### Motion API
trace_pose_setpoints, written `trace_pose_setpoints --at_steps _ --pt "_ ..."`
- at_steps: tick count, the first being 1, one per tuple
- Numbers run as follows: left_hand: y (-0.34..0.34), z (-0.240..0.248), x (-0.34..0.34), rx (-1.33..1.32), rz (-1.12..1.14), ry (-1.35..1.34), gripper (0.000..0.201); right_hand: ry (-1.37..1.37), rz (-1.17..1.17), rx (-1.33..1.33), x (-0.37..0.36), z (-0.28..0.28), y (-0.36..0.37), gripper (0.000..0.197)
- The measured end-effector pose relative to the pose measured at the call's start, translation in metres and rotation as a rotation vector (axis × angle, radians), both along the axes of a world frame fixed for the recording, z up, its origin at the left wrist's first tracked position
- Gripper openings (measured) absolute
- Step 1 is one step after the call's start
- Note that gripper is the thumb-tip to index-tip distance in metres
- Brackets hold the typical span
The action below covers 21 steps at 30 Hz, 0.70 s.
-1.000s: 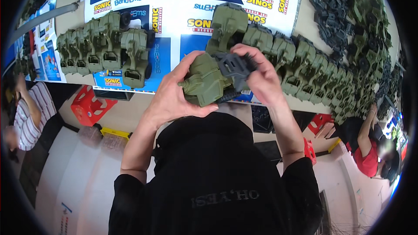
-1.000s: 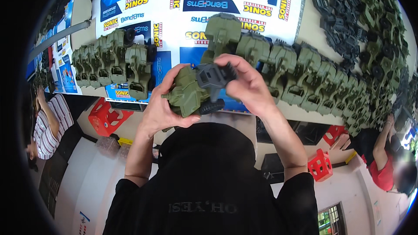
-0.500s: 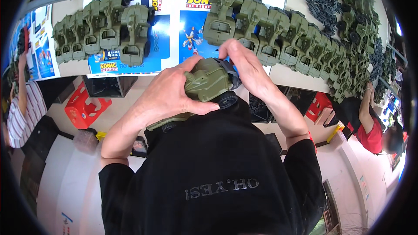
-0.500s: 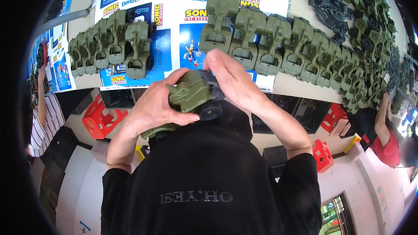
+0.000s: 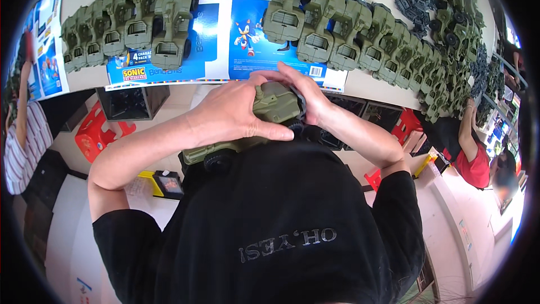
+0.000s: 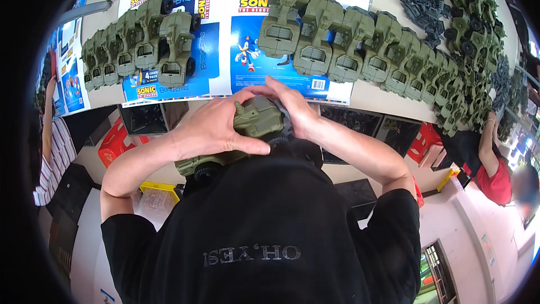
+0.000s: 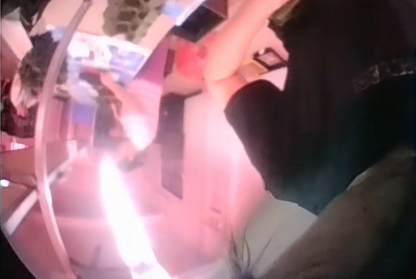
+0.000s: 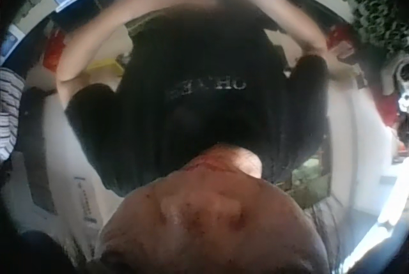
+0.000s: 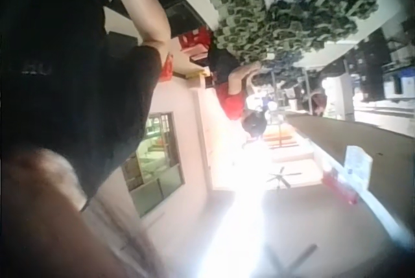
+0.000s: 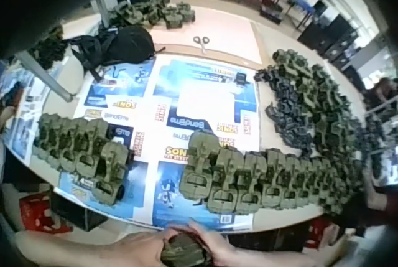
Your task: The person assembles green plastic toy vehicles by attaching black wheels and other components. They pick up vehicle bodies, fit wheels onto axles, and place the completed units on a table alongside other finished vehicles.
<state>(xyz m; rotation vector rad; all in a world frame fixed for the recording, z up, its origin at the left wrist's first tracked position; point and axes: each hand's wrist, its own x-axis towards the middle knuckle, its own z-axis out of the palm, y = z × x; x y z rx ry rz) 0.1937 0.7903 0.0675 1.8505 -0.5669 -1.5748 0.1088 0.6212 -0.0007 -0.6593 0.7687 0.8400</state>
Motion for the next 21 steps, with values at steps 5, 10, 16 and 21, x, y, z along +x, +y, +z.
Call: trace_pose_setpoints --at_steps 5,10,16,21 --pt "0.012 0.013 -0.011 -0.260 -0.030 -0.301 0.092 -0.211 -0.038 -0.074 -0.006 0.042 0.010 0.062" --pt "0.016 0.030 -0.003 -0.440 -0.225 -0.635 0.099 -0.811 -0.054 -0.482 -0.013 0.073 0.013 0.053" --pt "0.028 0.012 -0.012 -0.493 -0.164 -0.666 0.095 -0.970 -0.074 -0.643 -0.020 0.053 0.026 0.039" --pt "0.036 -0.009 -0.017 -0.405 -0.112 -0.537 0.107 -0.699 -0.024 -0.532 -0.017 0.039 0.038 0.039"
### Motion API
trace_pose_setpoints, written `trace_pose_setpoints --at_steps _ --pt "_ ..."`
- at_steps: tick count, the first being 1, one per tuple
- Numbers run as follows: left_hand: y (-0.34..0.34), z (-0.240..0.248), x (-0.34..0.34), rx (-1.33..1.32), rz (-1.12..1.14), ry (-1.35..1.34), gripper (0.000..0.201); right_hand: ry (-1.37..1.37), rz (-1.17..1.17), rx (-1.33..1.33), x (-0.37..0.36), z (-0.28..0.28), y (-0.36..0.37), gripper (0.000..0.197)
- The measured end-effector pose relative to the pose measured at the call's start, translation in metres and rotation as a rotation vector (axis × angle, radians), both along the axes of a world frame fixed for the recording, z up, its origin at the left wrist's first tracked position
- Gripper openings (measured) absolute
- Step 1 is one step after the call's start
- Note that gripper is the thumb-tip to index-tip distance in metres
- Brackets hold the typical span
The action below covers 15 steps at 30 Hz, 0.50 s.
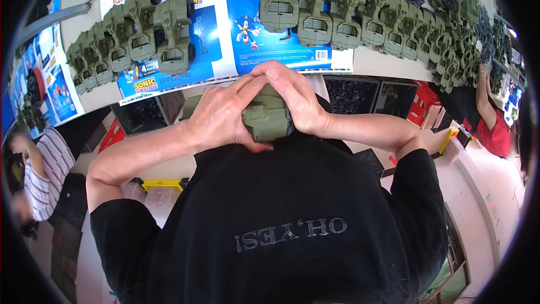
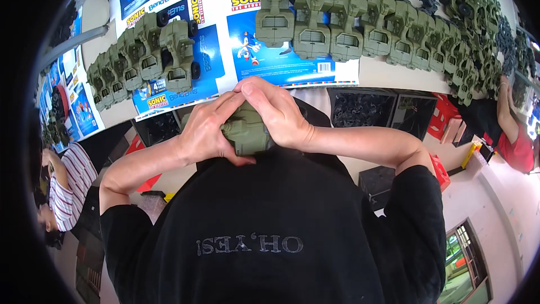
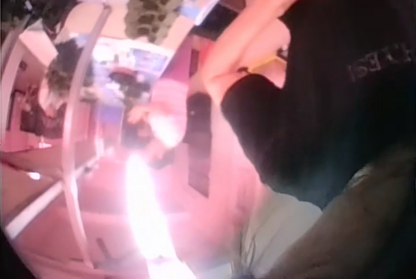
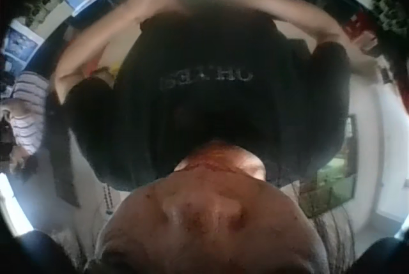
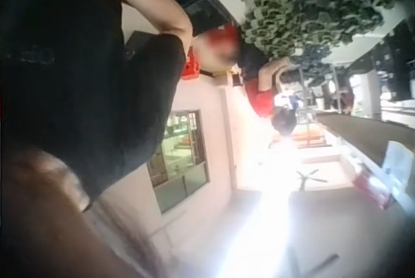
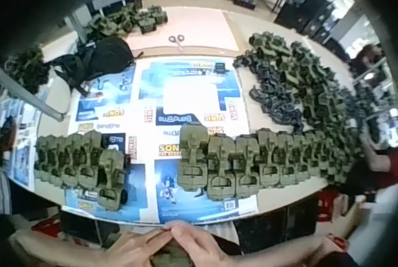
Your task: The person assembles green plastic toy vehicles by attaching black wheels and other components. They pick up vehicle bodies, fit wheels onto axles, and place the completed units on a table alongside other finished vehicles.
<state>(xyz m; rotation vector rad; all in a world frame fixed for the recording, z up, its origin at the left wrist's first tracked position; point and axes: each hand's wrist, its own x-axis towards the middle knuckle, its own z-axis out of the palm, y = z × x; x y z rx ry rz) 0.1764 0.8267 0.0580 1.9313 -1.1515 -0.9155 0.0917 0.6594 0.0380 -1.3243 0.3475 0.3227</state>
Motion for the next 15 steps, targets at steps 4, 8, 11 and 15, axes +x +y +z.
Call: trace_pose_setpoints --at_steps 4,8,11,15 --pt "-0.005 0.001 0.006 0.094 -0.017 0.086 0.102 0.094 0.060 0.215 0.001 -0.009 -0.009 0.054" --pt "-0.011 0.016 0.018 0.116 -0.038 0.073 0.095 0.169 0.063 0.363 0.010 -0.005 -0.020 0.083" --pt "-0.011 0.026 0.032 0.091 0.006 0.001 0.094 0.089 0.120 0.094 0.017 -0.009 -0.039 0.085" --pt "-0.017 0.019 0.035 -0.006 0.095 -0.128 0.095 0.076 0.113 -0.083 0.036 0.013 -0.045 0.085"
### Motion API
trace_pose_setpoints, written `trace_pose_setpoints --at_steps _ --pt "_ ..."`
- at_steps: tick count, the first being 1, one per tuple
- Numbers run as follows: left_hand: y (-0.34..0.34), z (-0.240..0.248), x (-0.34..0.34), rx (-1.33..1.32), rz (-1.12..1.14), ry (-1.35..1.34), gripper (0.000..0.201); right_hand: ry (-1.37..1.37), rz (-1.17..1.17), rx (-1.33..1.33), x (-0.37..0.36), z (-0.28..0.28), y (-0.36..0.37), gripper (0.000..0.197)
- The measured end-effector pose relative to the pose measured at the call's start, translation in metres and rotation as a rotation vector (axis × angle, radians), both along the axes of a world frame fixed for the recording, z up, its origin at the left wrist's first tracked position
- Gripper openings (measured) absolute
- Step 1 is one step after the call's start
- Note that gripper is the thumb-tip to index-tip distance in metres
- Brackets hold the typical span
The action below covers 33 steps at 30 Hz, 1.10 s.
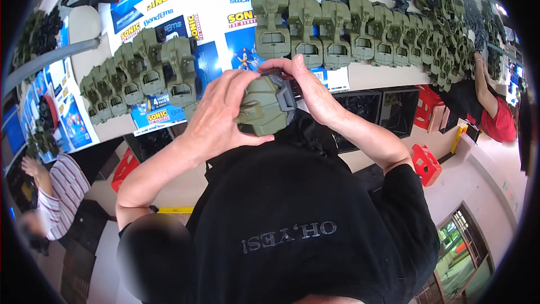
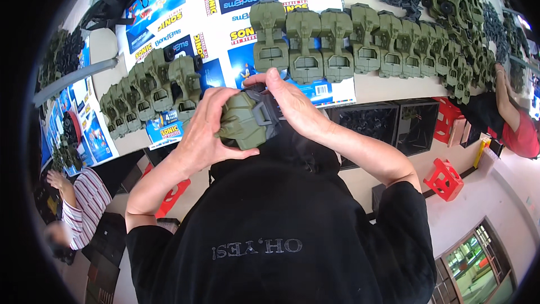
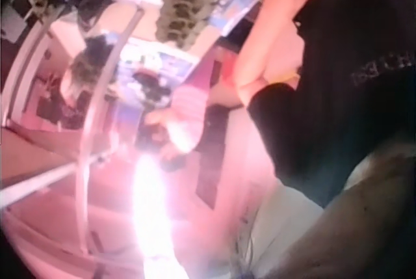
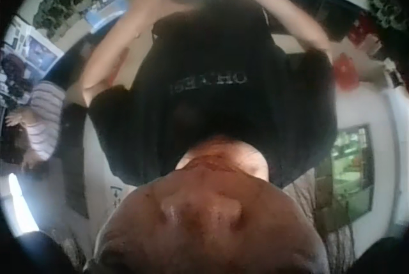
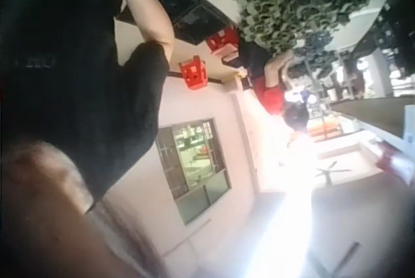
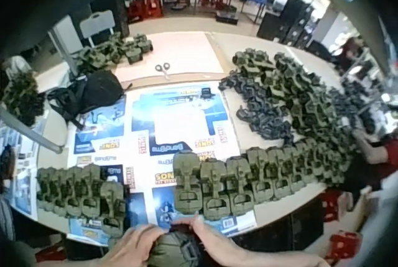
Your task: The person assembles green plastic toy vehicles by attaching black wheels and other components. They pick up vehicle bodies, fit wheels onto axles, and place the completed units on a table alongside other finished vehicles.
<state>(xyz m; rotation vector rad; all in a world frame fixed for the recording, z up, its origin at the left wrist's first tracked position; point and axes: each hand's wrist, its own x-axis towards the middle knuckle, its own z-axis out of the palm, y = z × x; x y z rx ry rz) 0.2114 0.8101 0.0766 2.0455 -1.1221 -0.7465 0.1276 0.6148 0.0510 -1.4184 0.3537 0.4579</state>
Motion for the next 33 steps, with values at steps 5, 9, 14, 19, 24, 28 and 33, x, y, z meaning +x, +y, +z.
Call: trace_pose_setpoints --at_steps 5,9,14,19,24,28,33 --pt "-0.018 -0.009 -0.011 -0.061 0.036 -0.196 0.090 -0.113 -0.270 -0.012 0.009 -0.003 0.004 0.049" --pt "-0.027 -0.011 -0.012 -0.081 0.078 -0.254 0.088 -0.228 -0.310 -0.118 0.012 -0.013 0.004 0.048" --pt "-0.068 -0.008 0.017 -0.045 0.356 -0.058 0.089 -0.183 -0.269 -0.186 0.071 -0.004 -0.044 0.058" --pt "-0.128 -0.017 0.076 -0.467 0.797 0.387 0.086 -0.473 -0.273 -0.653 0.080 0.033 -0.088 0.064" --pt "-0.199 -0.042 0.133 -0.685 1.012 0.707 0.077 -0.300 0.003 -1.103 0.105 0.010 -0.070 0.112" --pt "-0.248 -0.055 0.171 -0.692 0.985 0.596 0.088 -0.471 -0.226 -1.193 0.149 -0.027 -0.112 0.096" --pt "-0.259 -0.050 0.178 -0.485 0.868 0.100 0.091 -0.764 -0.371 -1.166 0.265 -0.091 -0.249 0.080"
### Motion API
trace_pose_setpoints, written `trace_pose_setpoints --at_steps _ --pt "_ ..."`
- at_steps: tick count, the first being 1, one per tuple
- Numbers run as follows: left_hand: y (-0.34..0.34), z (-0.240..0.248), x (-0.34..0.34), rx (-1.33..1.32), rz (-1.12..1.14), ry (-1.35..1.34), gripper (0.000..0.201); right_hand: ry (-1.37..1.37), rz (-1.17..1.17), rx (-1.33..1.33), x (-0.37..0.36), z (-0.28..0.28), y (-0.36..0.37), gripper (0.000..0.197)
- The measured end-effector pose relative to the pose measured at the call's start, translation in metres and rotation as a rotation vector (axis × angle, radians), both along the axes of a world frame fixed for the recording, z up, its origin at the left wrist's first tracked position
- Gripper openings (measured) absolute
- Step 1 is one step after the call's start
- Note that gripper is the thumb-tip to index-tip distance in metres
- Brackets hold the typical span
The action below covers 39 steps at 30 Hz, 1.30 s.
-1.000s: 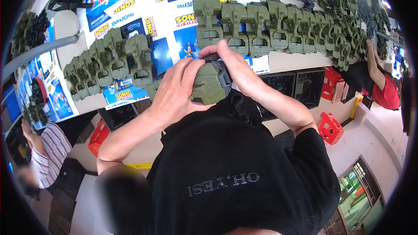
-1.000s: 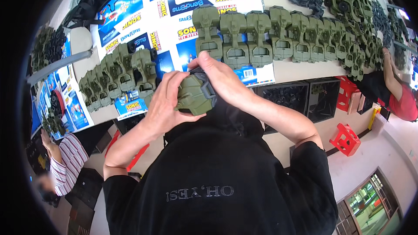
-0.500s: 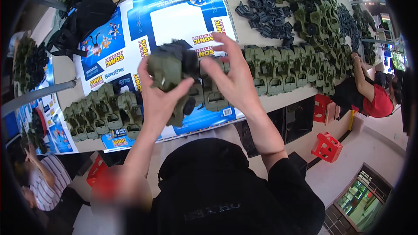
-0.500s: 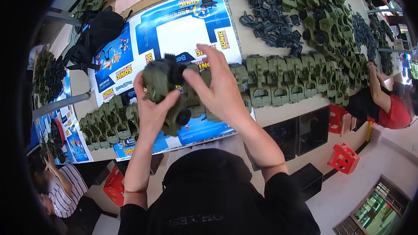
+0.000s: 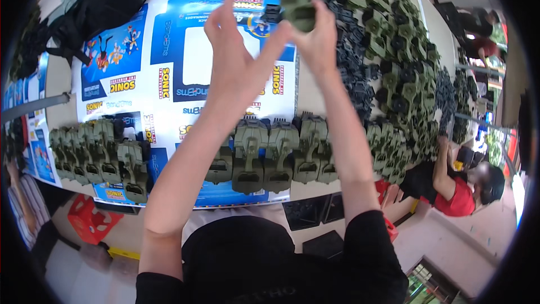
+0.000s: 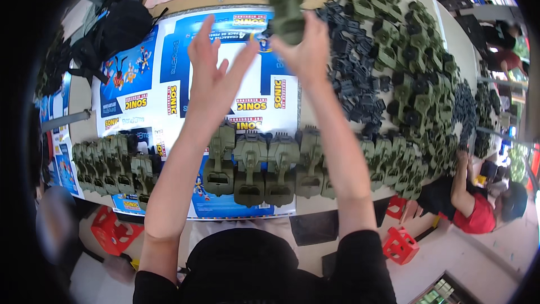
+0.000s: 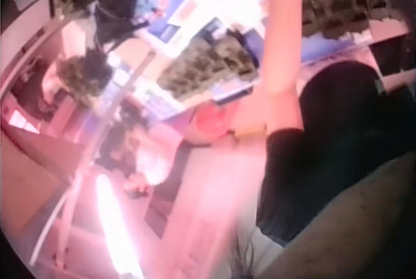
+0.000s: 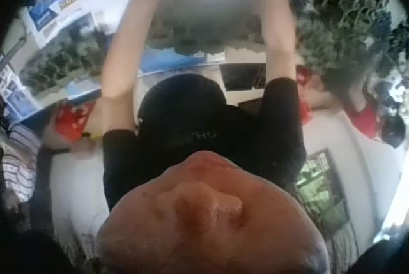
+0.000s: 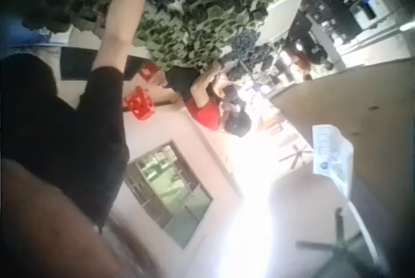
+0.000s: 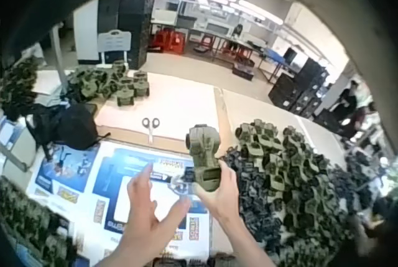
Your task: The person assembles green plastic toy vehicles by attaching black wheels and other components. They pick up vehicle bodies, fit wheels onto axles, and place the completed units on a table alongside other finished vehicles.
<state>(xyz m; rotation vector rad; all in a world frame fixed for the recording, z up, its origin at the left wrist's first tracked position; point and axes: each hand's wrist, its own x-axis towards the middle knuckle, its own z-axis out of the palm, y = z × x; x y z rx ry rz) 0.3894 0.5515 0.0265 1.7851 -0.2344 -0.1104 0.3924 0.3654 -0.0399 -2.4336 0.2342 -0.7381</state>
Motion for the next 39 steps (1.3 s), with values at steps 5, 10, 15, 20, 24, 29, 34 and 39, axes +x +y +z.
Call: trace_pose_setpoints --at_steps 5,10,15,20,24,29,34,39 --pt "0.077 -0.010 -0.055 0.294 -0.107 0.030 0.056 0.243 -0.203 0.049 0.122 -0.018 -0.131 0.087" --pt "0.184 -0.047 -0.097 0.410 0.201 0.322 0.034 0.398 -0.219 0.240 0.200 -0.080 -0.201 0.108" --pt "0.246 -0.067 -0.131 0.366 0.381 0.446 0.026 0.482 -0.375 0.323 0.182 -0.113 -0.256 0.078" --pt "0.227 -0.061 -0.123 0.424 0.275 0.440 0.023 0.623 -0.204 -0.096 0.093 -0.085 -0.144 0.055" --pt "0.192 -0.054 -0.098 0.543 0.045 0.241 0.023 0.788 0.100 0.069 0.026 -0.054 -0.082 0.054" --pt "0.196 -0.045 -0.095 0.644 0.045 0.167 0.023 0.517 -0.257 -0.122 0.018 -0.028 -0.123 0.047" --pt "0.223 -0.046 -0.099 0.695 0.126 0.207 0.023 0.780 -0.530 -0.188 0.028 -0.087 -0.246 0.085" --pt "0.258 -0.067 -0.116 0.734 0.206 0.184 0.023 0.687 -0.260 -0.028 0.015 -0.094 -0.168 0.053"
